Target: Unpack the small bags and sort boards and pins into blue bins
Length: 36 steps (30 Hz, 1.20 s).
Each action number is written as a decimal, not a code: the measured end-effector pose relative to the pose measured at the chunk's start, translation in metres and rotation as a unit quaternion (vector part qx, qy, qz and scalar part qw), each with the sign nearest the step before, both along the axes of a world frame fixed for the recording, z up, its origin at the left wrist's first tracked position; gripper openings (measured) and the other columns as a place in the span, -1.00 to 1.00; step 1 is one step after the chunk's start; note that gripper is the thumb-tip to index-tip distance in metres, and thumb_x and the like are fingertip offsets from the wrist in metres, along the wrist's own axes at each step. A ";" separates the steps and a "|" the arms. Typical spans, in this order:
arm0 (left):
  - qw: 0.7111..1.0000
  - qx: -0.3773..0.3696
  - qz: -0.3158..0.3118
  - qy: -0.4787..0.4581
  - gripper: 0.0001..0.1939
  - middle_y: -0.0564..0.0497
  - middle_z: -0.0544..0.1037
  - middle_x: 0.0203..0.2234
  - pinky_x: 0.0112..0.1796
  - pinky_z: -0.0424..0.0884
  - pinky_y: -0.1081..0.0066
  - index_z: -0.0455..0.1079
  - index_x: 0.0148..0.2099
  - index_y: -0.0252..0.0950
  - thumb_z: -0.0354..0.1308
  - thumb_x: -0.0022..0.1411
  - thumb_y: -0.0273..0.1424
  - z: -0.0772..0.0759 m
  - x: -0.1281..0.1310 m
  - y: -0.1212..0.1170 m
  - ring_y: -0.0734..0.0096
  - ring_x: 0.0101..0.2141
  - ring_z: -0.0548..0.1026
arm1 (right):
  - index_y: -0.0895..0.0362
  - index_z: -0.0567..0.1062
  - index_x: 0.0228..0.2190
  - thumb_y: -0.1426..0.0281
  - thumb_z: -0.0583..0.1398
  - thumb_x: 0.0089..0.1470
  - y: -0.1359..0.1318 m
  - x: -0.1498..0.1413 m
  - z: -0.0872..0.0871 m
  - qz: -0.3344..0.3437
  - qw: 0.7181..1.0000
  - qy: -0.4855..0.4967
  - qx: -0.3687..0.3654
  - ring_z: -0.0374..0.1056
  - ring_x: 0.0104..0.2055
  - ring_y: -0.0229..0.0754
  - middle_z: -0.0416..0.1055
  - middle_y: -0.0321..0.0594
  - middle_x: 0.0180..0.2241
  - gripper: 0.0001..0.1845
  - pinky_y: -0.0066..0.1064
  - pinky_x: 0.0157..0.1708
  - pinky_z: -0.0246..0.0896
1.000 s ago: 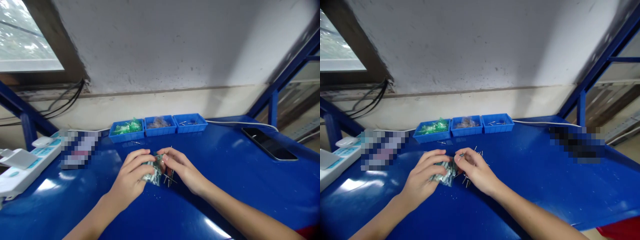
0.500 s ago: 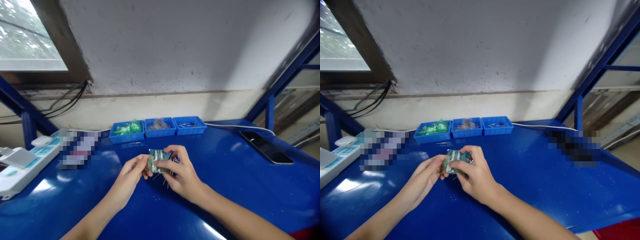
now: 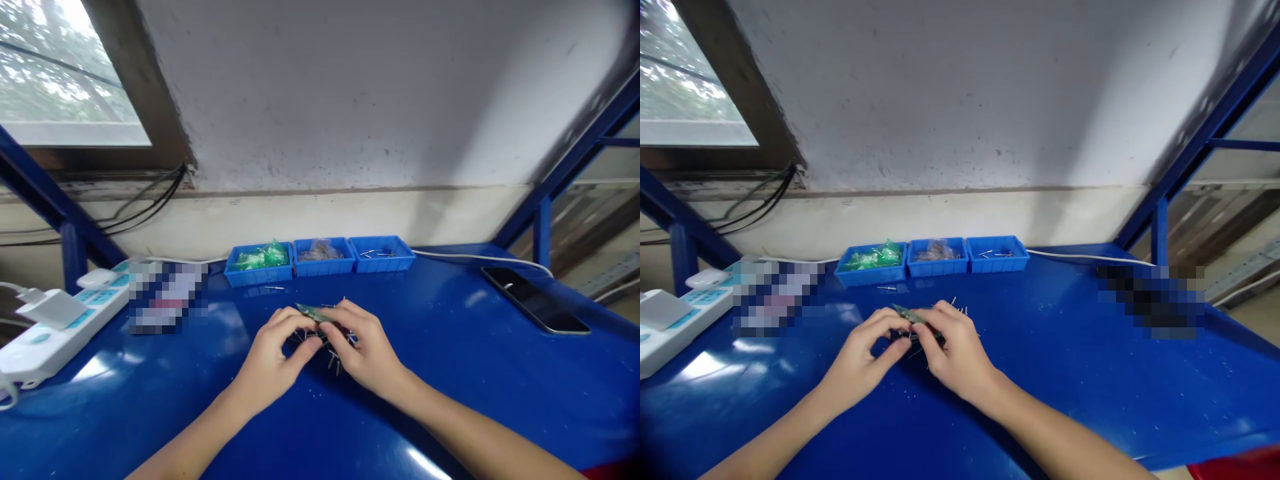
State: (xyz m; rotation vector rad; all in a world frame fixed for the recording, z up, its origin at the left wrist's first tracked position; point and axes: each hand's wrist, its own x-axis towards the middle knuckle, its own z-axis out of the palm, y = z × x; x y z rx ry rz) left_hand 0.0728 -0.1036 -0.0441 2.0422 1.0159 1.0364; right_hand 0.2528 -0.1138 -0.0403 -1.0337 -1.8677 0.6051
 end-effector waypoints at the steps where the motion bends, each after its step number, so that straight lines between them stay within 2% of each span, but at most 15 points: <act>1: 0.997 -0.068 0.004 -0.038 -0.74 -0.06 0.47 -0.34 -0.25 0.36 0.30 0.42 -0.26 -0.22 -0.01 0.29 -0.21 0.000 0.000 0.001 0.30 -0.28 0.41 | 0.08 0.47 -0.11 0.44 0.04 0.18 0.000 0.001 -0.002 -0.004 0.998 -0.034 0.047 0.28 -0.32 -0.23 0.36 -0.18 -0.32 -0.71 -0.34 -0.29 0.27; 4: 0.965 -0.225 0.017 -0.135 -0.63 -0.05 0.46 -0.41 -0.37 0.37 0.38 0.39 -0.28 -0.26 -0.09 0.30 -0.12 -0.002 0.001 0.005 0.36 -0.38 0.43 | 0.02 0.48 -0.08 0.55 0.01 0.15 -0.001 0.002 -0.006 -0.015 0.982 -0.114 0.150 0.25 -0.21 -0.15 0.32 -0.11 -0.21 -0.61 -0.25 -0.26 0.27; 6: 0.960 -0.246 0.006 -0.132 -0.68 -0.03 0.46 -0.44 -0.43 0.36 0.42 0.39 -0.27 -0.28 -0.01 0.27 -0.14 0.000 -0.002 0.010 0.38 -0.43 0.43 | -0.03 0.52 -0.16 0.61 0.01 0.10 -0.002 0.001 -0.006 -0.019 0.973 -0.140 0.184 0.21 -0.09 -0.08 0.28 -0.10 -0.12 -0.57 -0.16 -0.19 0.26; 8: 0.982 -0.168 0.027 -0.077 -0.75 -0.02 0.49 -0.43 -0.42 0.37 0.41 0.39 -0.26 -0.27 0.05 0.23 -0.19 0.006 -0.010 0.019 0.38 -0.43 0.44 | -0.03 0.54 -0.20 0.63 0.04 0.06 -0.003 0.000 -0.006 -0.020 0.971 -0.145 0.189 0.14 0.01 -0.02 0.21 -0.09 -0.04 -0.57 -0.07 -0.12 0.24; 10: 0.994 -0.021 0.107 0.015 -0.79 -0.01 0.53 -0.37 -0.33 0.39 0.36 0.42 -0.23 -0.23 0.08 0.21 -0.23 0.019 -0.025 0.033 0.33 -0.39 0.46 | -0.01 0.52 -0.18 0.61 0.07 0.05 -0.004 -0.001 -0.006 -0.022 0.974 -0.142 0.175 0.09 0.07 0.01 0.16 -0.08 0.00 -0.61 -0.05 -0.08 0.23; 11: 0.983 0.053 0.161 0.071 -0.80 -0.01 0.55 -0.30 -0.27 0.39 0.32 0.43 -0.21 -0.22 0.10 0.19 -0.24 0.026 -0.034 0.041 0.30 -0.34 0.47 | 0.01 0.52 -0.17 0.59 0.08 0.06 -0.004 0.000 -0.006 -0.024 0.976 -0.140 0.165 0.09 0.08 0.01 0.14 -0.06 0.00 -0.63 -0.06 -0.08 0.24; 12: 0.969 0.095 0.191 0.128 -0.79 -0.02 0.55 -0.27 -0.23 0.38 0.29 0.44 -0.21 -0.22 0.10 0.18 -0.24 0.034 -0.042 0.051 0.27 -0.31 0.47 | 0.02 0.51 -0.17 0.57 0.09 0.06 -0.004 0.000 -0.005 -0.025 0.978 -0.137 0.157 0.10 0.07 0.02 0.15 -0.05 0.00 -0.65 -0.07 -0.09 0.25; 14: 0.942 0.139 0.212 0.220 -0.77 -0.02 0.57 -0.27 -0.20 0.37 0.29 0.46 -0.20 -0.22 0.08 0.18 -0.24 0.047 -0.057 0.071 0.25 -0.31 0.49 | 0.03 0.51 -0.18 0.54 0.09 0.08 -0.004 0.001 -0.005 -0.030 0.980 -0.131 0.144 0.11 0.06 0.02 0.16 -0.04 -0.03 -0.69 -0.08 -0.11 0.27; 17: 0.921 0.148 0.198 0.302 -0.71 -0.06 0.57 -0.24 -0.20 0.35 0.31 0.46 -0.15 -0.24 0.03 0.22 -0.22 0.055 -0.067 0.099 0.23 -0.29 0.50 | 0.05 0.51 -0.19 0.50 0.10 0.11 -0.003 0.002 -0.006 -0.037 0.982 -0.129 0.132 0.13 0.04 0.00 0.17 -0.02 -0.04 -0.73 -0.10 -0.11 0.27; 21: 0.900 0.153 0.154 0.377 -0.67 -0.11 0.56 -0.19 -0.17 0.33 0.30 0.46 -0.10 -0.24 -0.01 0.24 -0.20 0.053 -0.066 0.127 0.16 -0.20 0.50 | 0.05 0.50 -0.18 0.47 0.10 0.12 -0.002 0.002 -0.007 -0.038 0.984 -0.124 0.124 0.13 0.05 -0.01 0.17 -0.03 -0.05 -0.75 -0.11 -0.10 0.26; 24: 0.885 0.155 0.148 0.413 -0.65 -0.10 0.55 -0.14 -0.16 0.31 0.29 0.46 -0.08 -0.21 0.00 0.21 -0.17 0.056 -0.063 0.141 0.10 -0.16 0.49 | 0.06 0.50 -0.18 0.45 0.11 0.12 -0.001 0.003 -0.006 -0.039 0.985 -0.120 0.121 0.12 0.05 -0.01 0.18 -0.03 -0.06 -0.76 -0.11 -0.09 0.26; 29: 0.871 0.156 0.131 0.447 -0.67 -0.09 0.58 -0.20 -0.21 0.31 0.29 0.48 -0.12 -0.17 0.00 0.19 -0.18 0.066 -0.058 0.154 0.11 -0.23 0.51 | 0.09 0.49 -0.18 0.42 0.09 0.14 -0.002 0.007 -0.003 -0.038 0.986 -0.124 0.107 0.11 0.07 -0.04 0.17 -0.03 -0.06 -0.77 -0.14 -0.05 0.23; 33: 0.868 0.102 0.081 0.479 -0.70 -0.07 0.60 -0.29 -0.27 0.32 0.32 0.51 -0.17 -0.16 0.03 0.15 -0.22 0.060 -0.054 0.159 0.17 -0.31 0.52 | 0.10 0.49 -0.17 0.39 0.09 0.15 -0.004 0.005 -0.003 -0.039 0.986 -0.136 0.093 0.10 0.07 -0.02 0.17 -0.02 -0.05 -0.76 -0.13 -0.07 0.23; 36: 0.859 0.083 0.075 0.499 -0.72 -0.06 0.60 -0.34 -0.28 0.33 0.33 0.52 -0.21 -0.16 0.03 0.14 -0.22 0.052 -0.052 0.162 0.18 -0.33 0.51 | 0.12 0.48 -0.15 0.38 0.08 0.15 -0.003 0.005 -0.002 -0.033 0.985 -0.147 0.085 0.13 0.03 -0.02 0.19 -0.02 -0.08 -0.74 -0.13 -0.08 0.23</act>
